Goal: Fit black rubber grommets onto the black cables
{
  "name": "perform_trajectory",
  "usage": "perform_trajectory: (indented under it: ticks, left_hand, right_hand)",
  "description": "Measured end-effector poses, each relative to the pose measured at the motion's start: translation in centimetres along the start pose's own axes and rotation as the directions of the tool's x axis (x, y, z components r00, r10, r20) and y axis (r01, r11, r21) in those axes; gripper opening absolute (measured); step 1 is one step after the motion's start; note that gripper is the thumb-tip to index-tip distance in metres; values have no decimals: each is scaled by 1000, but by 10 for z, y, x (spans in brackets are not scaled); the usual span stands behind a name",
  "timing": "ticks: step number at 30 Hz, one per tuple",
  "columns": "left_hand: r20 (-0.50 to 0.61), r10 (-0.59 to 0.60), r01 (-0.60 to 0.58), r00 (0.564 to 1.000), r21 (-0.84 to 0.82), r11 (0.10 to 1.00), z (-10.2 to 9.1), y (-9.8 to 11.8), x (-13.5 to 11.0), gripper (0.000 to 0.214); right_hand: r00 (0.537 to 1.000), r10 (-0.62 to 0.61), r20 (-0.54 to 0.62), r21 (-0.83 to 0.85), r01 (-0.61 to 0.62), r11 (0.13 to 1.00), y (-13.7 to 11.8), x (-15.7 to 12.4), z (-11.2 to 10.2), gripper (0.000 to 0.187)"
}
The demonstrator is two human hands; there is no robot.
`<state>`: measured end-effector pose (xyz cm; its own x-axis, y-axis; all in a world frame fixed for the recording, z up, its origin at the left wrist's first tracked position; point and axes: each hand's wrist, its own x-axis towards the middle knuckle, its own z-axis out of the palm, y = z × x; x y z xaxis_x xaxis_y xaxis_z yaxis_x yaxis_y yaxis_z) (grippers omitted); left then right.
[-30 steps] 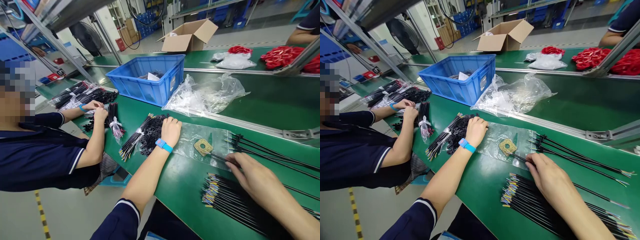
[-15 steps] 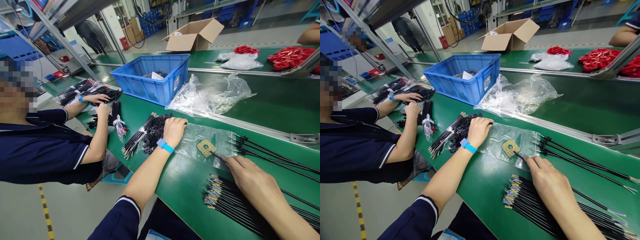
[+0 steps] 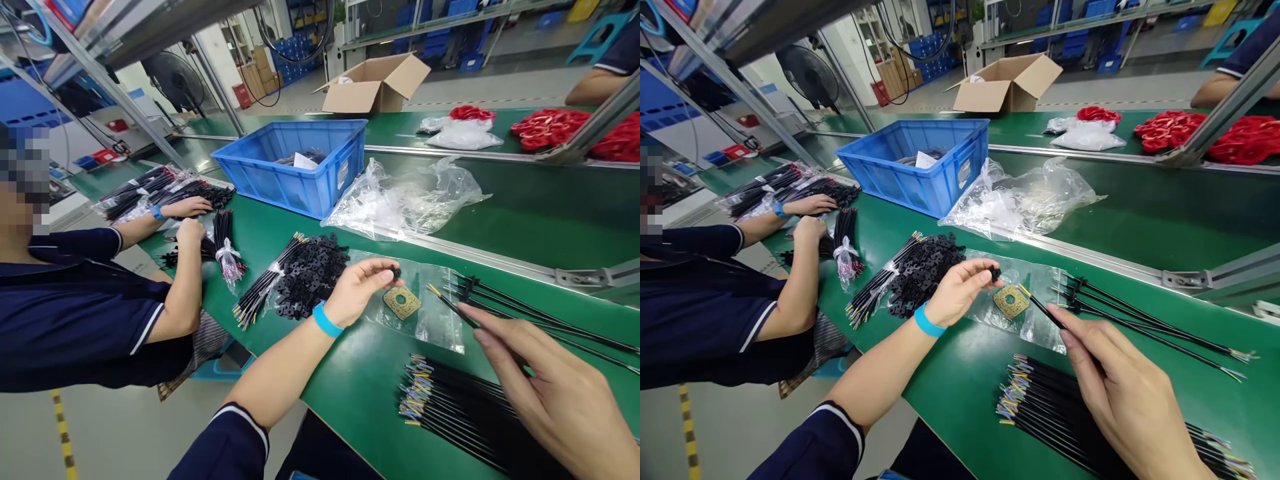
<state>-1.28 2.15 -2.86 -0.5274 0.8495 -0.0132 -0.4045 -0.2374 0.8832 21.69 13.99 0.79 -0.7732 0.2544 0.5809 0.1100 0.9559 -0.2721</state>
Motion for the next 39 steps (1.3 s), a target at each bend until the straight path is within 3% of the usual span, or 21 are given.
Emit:
perform_trajectory:
  ticks: [5,14,21,27,29,33,36,39]
  left_hand:
    - [57,-174,180,983,-145,973,17,-1,-13,46]
    - [59,-167,173,984,-119,978,16,-3,-15,48]
    - [114,-89,68,989,175,982,8,-4,-15,51]
    - [123,68,-123,990,526,842,7,2,-17,30]
    - [116,27,-79,993,473,877,7,2,-17,32]
    - [170,-180,141,969,220,965,8,2,-16,42]
    - [184,-266,247,946,118,962,9,2,-17,50]
    - [180,-283,266,942,112,957,11,2,-20,51]
  right_hand:
    - [1000,-4,-6,33,4,999,-6,0,-3,31]
    - [999,-53,-10,-91,52,994,-8,-7,0,33]
    - [994,-101,32,-318,106,942,-9,-16,-2,49]
    - [988,-133,84,-408,156,899,-12,-26,-9,70]
    - [978,-185,94,-384,207,900,-12,-26,-11,70]
    - [956,-271,110,-312,292,904,-10,-19,-14,70]
    - [960,-268,84,-298,281,912,-8,-17,-15,69]
    - [970,-238,42,-292,240,926,-9,-21,-15,63]
